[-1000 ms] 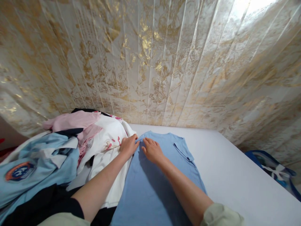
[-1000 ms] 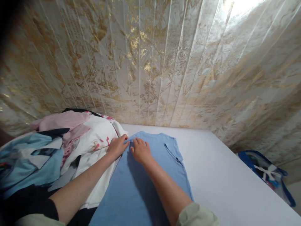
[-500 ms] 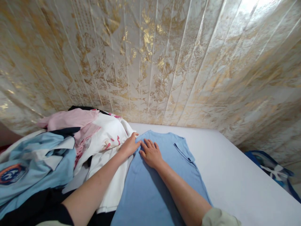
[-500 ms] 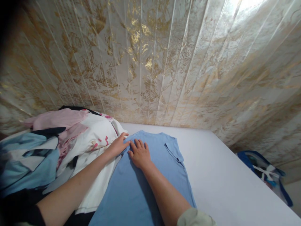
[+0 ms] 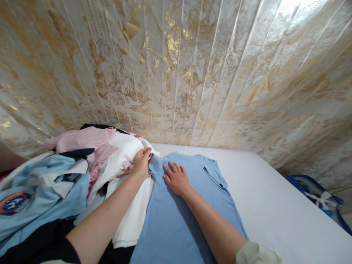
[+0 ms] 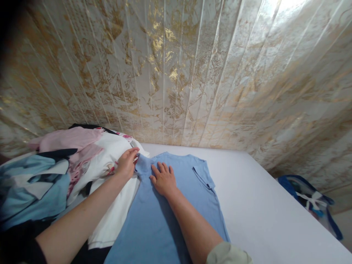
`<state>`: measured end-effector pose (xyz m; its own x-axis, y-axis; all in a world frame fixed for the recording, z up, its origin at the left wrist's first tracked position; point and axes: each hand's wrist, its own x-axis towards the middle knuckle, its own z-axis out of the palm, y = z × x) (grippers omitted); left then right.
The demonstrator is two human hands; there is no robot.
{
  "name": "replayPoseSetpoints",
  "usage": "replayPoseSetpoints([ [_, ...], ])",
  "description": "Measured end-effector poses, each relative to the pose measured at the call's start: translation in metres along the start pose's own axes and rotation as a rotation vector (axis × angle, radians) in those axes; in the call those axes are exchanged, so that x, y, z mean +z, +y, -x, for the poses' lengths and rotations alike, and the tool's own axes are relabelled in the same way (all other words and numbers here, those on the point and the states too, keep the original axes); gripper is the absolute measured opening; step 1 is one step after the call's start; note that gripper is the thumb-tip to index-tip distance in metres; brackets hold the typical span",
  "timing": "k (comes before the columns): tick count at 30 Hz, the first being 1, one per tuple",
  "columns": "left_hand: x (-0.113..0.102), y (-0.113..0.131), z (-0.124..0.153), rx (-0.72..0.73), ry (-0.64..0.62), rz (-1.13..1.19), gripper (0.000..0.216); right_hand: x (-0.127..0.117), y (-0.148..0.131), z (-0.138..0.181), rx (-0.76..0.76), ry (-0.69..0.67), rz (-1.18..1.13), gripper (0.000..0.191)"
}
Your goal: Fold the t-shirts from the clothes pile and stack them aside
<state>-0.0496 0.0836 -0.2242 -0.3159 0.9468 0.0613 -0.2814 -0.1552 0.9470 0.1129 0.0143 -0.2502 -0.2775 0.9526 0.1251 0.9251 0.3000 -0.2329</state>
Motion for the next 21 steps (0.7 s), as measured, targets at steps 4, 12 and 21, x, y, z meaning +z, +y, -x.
replayPoseSetpoints([
  [4, -0.003, -0.003, -0.001, 0.085, -0.029, -0.374, 0.031, 0.000, 0.000, 0.001, -0.001, 0.010, -0.001, 0.052],
  [12, 0.000, 0.003, 0.024, 0.256, -0.379, -1.554, 0.030, -0.002, -0.002, 0.001, 0.005, 0.010, -0.007, 0.052],
  [21, -0.005, 0.003, 0.008, 0.180, -0.291, -1.242, 0.013, -0.001, -0.001, 0.001, 0.001, 0.011, -0.014, 0.051],
])
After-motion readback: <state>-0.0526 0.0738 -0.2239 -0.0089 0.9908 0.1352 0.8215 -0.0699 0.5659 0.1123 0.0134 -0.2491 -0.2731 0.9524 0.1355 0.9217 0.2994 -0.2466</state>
